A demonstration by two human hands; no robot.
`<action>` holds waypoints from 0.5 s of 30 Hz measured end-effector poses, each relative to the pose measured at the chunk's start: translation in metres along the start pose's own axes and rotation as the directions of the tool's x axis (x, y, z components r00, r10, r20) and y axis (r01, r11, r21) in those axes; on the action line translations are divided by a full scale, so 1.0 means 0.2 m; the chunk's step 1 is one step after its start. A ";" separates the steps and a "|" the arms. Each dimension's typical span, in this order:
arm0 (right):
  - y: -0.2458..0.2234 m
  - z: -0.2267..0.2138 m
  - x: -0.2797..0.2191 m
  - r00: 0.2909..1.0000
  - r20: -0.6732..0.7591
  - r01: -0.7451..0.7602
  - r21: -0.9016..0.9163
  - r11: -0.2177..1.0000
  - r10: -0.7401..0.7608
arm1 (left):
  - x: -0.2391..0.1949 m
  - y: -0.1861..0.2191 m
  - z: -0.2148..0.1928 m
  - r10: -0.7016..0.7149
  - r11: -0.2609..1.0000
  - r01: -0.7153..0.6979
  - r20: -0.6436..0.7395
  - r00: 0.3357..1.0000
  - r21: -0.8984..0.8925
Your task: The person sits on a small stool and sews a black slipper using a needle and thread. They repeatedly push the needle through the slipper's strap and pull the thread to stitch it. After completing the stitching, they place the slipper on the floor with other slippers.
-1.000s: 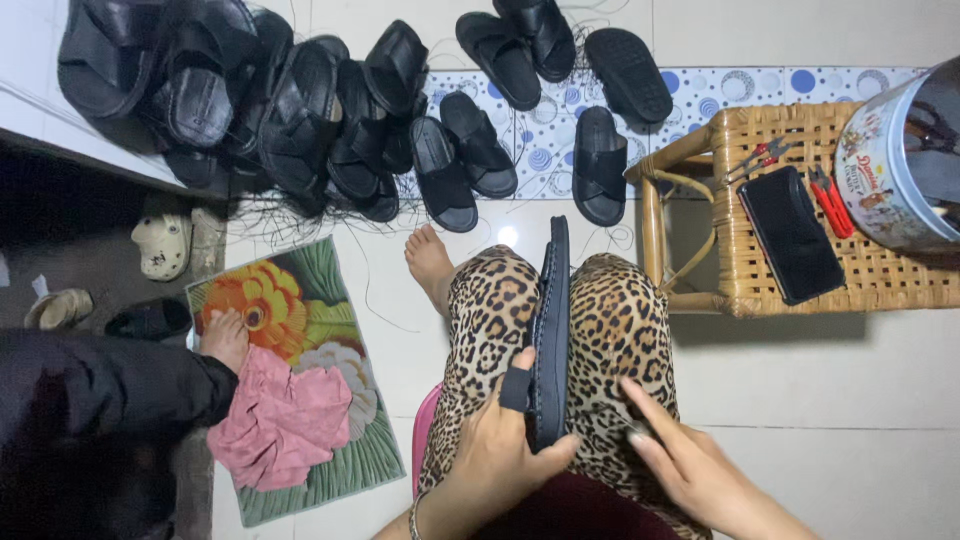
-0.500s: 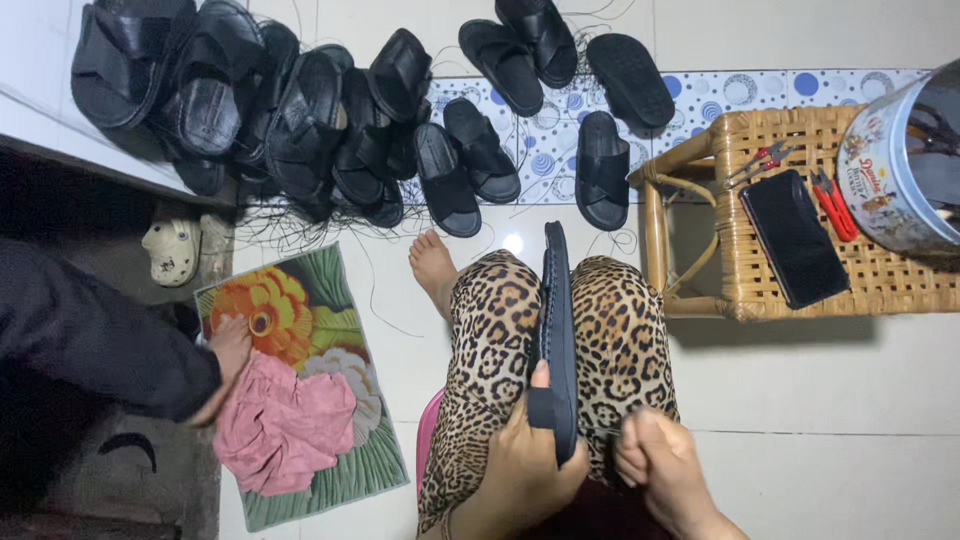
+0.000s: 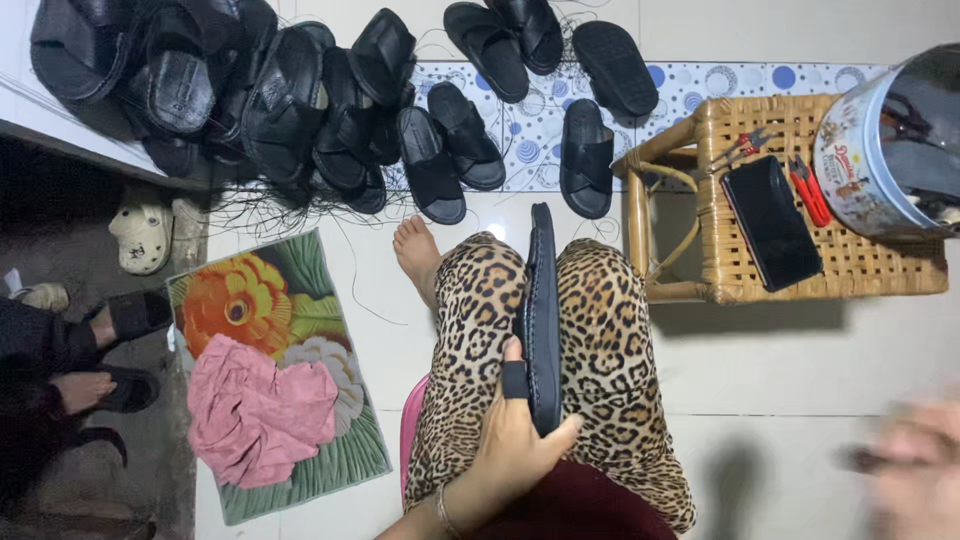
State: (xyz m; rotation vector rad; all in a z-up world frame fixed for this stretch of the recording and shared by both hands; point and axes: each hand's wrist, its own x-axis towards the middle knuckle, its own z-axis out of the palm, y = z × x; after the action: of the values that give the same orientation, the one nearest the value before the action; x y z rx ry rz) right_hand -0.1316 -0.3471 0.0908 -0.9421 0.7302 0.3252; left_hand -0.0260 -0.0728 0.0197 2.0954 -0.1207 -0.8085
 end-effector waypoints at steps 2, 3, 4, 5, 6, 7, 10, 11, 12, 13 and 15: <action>0.07 0.18 0.06 0.986 -0.144 0.030 -0.345 0.938 -0.085 | 0.01 0.03 0.02 -0.004 0.997 0.002 -0.024 1.000 -0.073; 0.10 0.22 0.15 0.969 -0.198 0.028 -0.498 0.867 -0.145 | 0.01 0.03 0.01 -0.024 0.996 0.024 0.009 1.000 -0.080; 0.14 0.26 0.25 0.947 -0.240 0.013 -0.636 0.771 -0.214 | 0.01 0.03 0.01 -0.043 0.995 0.046 0.042 0.998 -0.086; 0.19 0.26 0.29 0.949 -0.232 0.020 -0.634 0.773 -0.215 | 0.02 -0.02 0.03 -0.044 0.996 0.047 0.034 0.998 -0.081; 0.24 0.25 0.34 0.983 -0.037 0.072 -0.822 0.565 -0.179 | 0.03 -0.06 0.05 0.085 0.995 -0.086 -0.008 0.996 -0.050; 0.30 0.24 0.37 0.987 0.131 0.155 -0.935 0.320 -0.095 | 0.04 -0.11 0.09 0.218 0.976 -0.219 -0.034 0.975 -0.018; 0.35 0.13 0.41 0.863 0.447 0.482 -0.869 0.114 -0.236 | 0.04 -0.09 0.07 0.204 0.978 -0.205 -0.043 0.978 -0.038; 0.28 0.17 0.38 0.864 0.446 0.480 -0.870 0.112 -0.235 | 0.04 -0.10 0.08 0.204 0.978 -0.206 -0.043 0.978 -0.040; 0.21 0.22 0.35 0.775 0.508 0.623 -0.714 0.319 -0.376 | 0.05 -0.10 0.10 0.202 0.978 -0.204 -0.069 0.977 -0.032; 0.15 0.27 0.33 0.674 0.520 0.738 -0.482 0.472 -0.525 | 0.06 -0.11 0.11 0.200 0.979 -0.203 -0.099 0.975 -0.023; 0.19 0.32 0.34 0.679 0.493 0.730 -0.376 0.570 -0.545 | 0.06 -0.11 0.13 0.193 0.980 -0.196 -0.098 0.976 -0.019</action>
State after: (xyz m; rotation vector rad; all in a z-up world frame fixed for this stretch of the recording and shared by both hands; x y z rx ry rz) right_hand -0.0758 -0.2770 0.0437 -1.5996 -0.0894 0.0088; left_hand -0.0367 -0.0807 -0.0133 2.0540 -0.2569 -0.5876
